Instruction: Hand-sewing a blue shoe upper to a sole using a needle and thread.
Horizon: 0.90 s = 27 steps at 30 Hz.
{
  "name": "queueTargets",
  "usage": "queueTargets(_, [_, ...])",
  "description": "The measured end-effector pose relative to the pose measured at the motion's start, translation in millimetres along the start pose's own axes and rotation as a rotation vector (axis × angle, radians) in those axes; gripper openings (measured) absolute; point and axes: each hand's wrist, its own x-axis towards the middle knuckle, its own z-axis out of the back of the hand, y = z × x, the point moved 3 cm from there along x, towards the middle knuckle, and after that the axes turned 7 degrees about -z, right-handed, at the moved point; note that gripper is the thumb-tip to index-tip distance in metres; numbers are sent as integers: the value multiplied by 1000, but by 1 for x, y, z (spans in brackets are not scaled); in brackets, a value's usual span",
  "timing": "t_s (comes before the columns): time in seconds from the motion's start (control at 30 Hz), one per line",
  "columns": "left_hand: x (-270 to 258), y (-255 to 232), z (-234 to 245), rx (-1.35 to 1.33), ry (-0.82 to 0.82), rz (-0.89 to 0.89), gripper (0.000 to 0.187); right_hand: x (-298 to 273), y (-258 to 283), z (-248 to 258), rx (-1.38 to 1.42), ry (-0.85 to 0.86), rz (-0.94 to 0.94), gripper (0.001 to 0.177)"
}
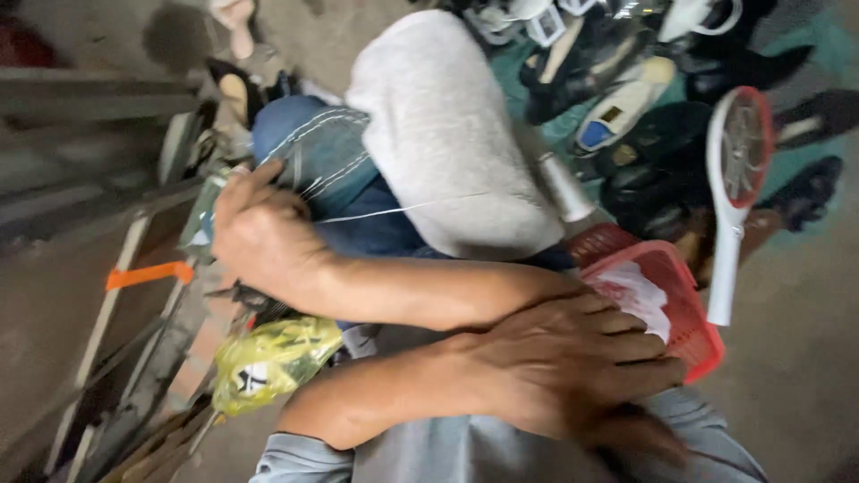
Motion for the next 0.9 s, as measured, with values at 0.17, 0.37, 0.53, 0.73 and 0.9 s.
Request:
queueTargets(0.17, [-44, -10, 48, 22, 135, 121, 27, -9, -37, 2, 277, -32, -11, 38])
queueTargets(0.37, [-101, -21, 122, 538, -505, 441, 10, -50, -116, -13, 863, 125, -115, 61])
queueTargets(0.53, [-127, 26, 140, 996, -464, 678, 39, -76, -161, -7, 1048, 594, -7, 97])
queueTargets(0.73, [-139, 62, 144, 975, -502, 689, 24, -94, -289, -49, 1165, 148, -407, 22])
queueTargets(0.9, [-141, 79, 156, 861, -357, 805, 21, -66, -240, -40, 856, 62, -285, 10])
